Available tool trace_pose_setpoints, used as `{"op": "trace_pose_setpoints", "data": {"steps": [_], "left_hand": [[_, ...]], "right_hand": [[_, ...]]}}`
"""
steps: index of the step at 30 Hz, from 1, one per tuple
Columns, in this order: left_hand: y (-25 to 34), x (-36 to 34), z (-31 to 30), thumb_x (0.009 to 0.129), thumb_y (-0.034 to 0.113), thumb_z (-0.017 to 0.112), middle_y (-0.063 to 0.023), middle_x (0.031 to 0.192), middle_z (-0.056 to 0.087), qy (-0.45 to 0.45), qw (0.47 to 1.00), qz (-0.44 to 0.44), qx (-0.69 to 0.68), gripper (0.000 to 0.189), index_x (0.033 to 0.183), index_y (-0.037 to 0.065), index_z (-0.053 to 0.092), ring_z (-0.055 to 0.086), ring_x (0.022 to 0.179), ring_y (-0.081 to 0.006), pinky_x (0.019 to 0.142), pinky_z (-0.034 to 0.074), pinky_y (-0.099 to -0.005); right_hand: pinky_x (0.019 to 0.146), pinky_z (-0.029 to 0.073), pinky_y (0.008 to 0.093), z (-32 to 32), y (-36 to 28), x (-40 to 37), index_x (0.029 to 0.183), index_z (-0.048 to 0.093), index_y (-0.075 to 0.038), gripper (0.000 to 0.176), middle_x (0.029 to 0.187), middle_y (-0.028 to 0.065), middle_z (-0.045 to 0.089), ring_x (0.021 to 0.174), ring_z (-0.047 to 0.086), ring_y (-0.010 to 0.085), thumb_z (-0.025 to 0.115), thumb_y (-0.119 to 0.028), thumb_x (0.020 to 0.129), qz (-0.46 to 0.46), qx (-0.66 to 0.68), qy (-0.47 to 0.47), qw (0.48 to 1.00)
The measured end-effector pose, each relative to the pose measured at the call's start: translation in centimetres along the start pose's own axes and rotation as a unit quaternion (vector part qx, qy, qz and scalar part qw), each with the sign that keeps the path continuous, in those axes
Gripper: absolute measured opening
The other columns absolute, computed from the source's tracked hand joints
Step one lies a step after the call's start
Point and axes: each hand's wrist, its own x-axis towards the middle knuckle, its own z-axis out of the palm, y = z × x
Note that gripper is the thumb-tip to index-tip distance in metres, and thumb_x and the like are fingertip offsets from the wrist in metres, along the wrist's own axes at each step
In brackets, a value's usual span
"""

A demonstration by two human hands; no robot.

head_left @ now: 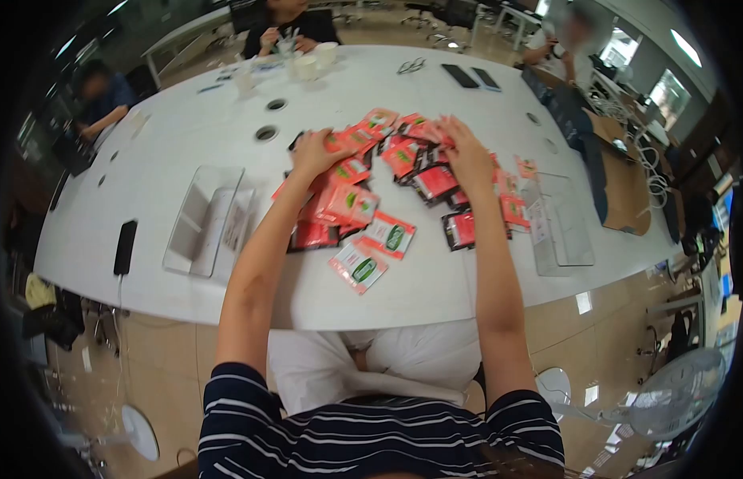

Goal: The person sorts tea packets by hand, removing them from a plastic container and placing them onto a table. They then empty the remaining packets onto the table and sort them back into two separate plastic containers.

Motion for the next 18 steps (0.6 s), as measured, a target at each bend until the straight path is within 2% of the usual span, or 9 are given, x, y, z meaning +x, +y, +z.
{"op": "trace_pose_setpoints", "data": {"steps": [3, 4, 5, 6, 9, 11, 13, 16, 18], "left_hand": [[0.2, -0.2, -0.4, 0.06, 0.069, 0.074, -0.0159, 0.118, 0.061, 0.0, 1.0, -0.012, 0.014, 0.08, 0.119, 0.016, 0.065, 0.059, 0.109, -0.033, 0.09, 0.048, -0.0461], [-0.2, 0.0, 0.0, 0.058, 0.071, 0.074, -0.0147, 0.117, 0.061, 0.0, 1.0, -0.009, 0.013, 0.081, 0.118, 0.017, 0.066, 0.06, 0.107, -0.0329, 0.088, 0.049, -0.0475], [0.4, -0.3, -0.8, 0.058, 0.069, 0.074, -0.0143, 0.117, 0.062, -0.017, 1.0, -0.007, 0.012, 0.079, 0.118, 0.018, 0.066, 0.061, 0.105, -0.0331, 0.087, 0.05, -0.0469], [1.0, -0.7, -1.7, 0.059, 0.068, 0.075, -0.014, 0.116, 0.062, -0.035, 0.999, -0.009, 0.014, 0.078, 0.118, 0.018, 0.066, 0.063, 0.103, -0.0333, 0.087, 0.05, -0.0462], [0.4, -0.2, -2.1, 0.058, 0.066, 0.077, -0.0135, 0.112, 0.064, -0.091, 0.994, 0.052, 0.0, 0.078, 0.119, 0.019, 0.067, 0.064, 0.099, -0.034, 0.087, 0.05, -0.0456], [0.8, -0.7, -2.0, 0.054, 0.063, 0.08, -0.0225, 0.116, 0.062, -0.068, 0.996, 0.057, 0.026, 0.081, 0.119, 0.017, 0.067, 0.056, 0.116, -0.0372, 0.097, 0.047, -0.044], [1.0, -1.1, -2.7, 0.055, 0.059, 0.081, -0.0253, 0.142, 0.039, -0.124, 0.991, 0.033, 0.027, 0.085, 0.125, 0.016, 0.061, 0.041, 0.129, -0.0449, 0.102, 0.036, -0.0599], [3.4, -2.1, -2.5, 0.061, 0.052, 0.081, -0.0222, 0.154, 0.019, -0.013, 0.994, 0.036, 0.106, 0.093, 0.139, 0.017, 0.046, 0.026, 0.135, -0.0502, 0.095, 0.027, -0.0787], [4.4, -2.3, -2.7, 0.063, 0.053, 0.079, -0.0225, 0.153, 0.022, -0.049, 0.993, 0.045, 0.093, 0.092, 0.141, 0.019, 0.044, 0.025, 0.136, -0.0505, 0.096, 0.028, -0.0772]], "right_hand": [[0.102, 0.043, 0.0414, 2.8, 3.8, -0.6, 0.122, 0.058, -0.012, 0.047, 0.134, 0.0163, 0.053, 0.123, 0.051, 0.033, 0.057, 0.0, 0.077, -0.033, -0.076, 0.005, 0.997], [0.104, 0.041, 0.0421, 2.2, 3.3, -0.6, 0.122, 0.058, -0.01, 0.047, 0.133, 0.0171, 0.053, 0.123, 0.05, 0.0337, 0.056, -0.001, 0.076, -0.016, -0.047, -0.067, 0.997], [0.106, 0.037, 0.0481, 2.9, 3.2, -1.2, 0.122, 0.058, -0.012, 0.045, 0.134, 0.0163, 0.052, 0.125, 0.047, 0.0365, 0.059, -0.011, 0.077, -0.021, -0.076, -0.051, 0.996], [0.112, 0.02, 0.0587, 2.7, 2.4, -1.1, 0.132, 0.054, -0.015, 0.054, 0.149, 0.0164, 0.037, 0.138, 0.03, 0.0378, 0.06, -0.029, 0.08, 0.03, -0.08, -0.114, 0.99], [0.114, 0.014, 0.0558, 0.7, -0.8, -1.2, 0.136, 0.05, -0.016, 0.067, 0.153, 0.0196, 0.028, 0.142, 0.021, 0.0398, 0.063, -0.046, 0.077, -0.003, -0.115, -0.164, 0.98], [0.115, 0.011, 0.0564, 0.3, -1.8, -1.1, 0.14, 0.047, -0.017, 0.078, 0.154, 0.0218, 0.023, 0.143, 0.017, 0.0398, 0.067, -0.052, 0.073, -0.011, -0.105, -0.186, 0.977], [0.115, 0.009, 0.0567, 0.7, -2.5, -1.6, 0.146, 0.038, -0.02, 0.096, 0.155, 0.0248, 0.017, 0.145, 0.012, 0.0411, 0.073, -0.058, 0.065, -0.022, -0.099, -0.255, 0.962], [0.113, 0.014, 0.0604, -0.3, -3.5, -1.7, 0.149, 0.028, -0.031, 0.112, 0.158, 0.0207, 0.008, 0.146, 0.003, 0.0419, 0.082, -0.034, 0.051, 0.003, -0.097, -0.317, 0.943], [0.111, 0.018, 0.0621, 0.0, -3.4, -1.8, 0.148, 0.031, -0.03, 0.11, 0.158, 0.0204, 0.011, 0.145, 0.005, 0.0432, 0.081, -0.03, 0.051, -0.002, -0.131, -0.314, 0.94]]}}
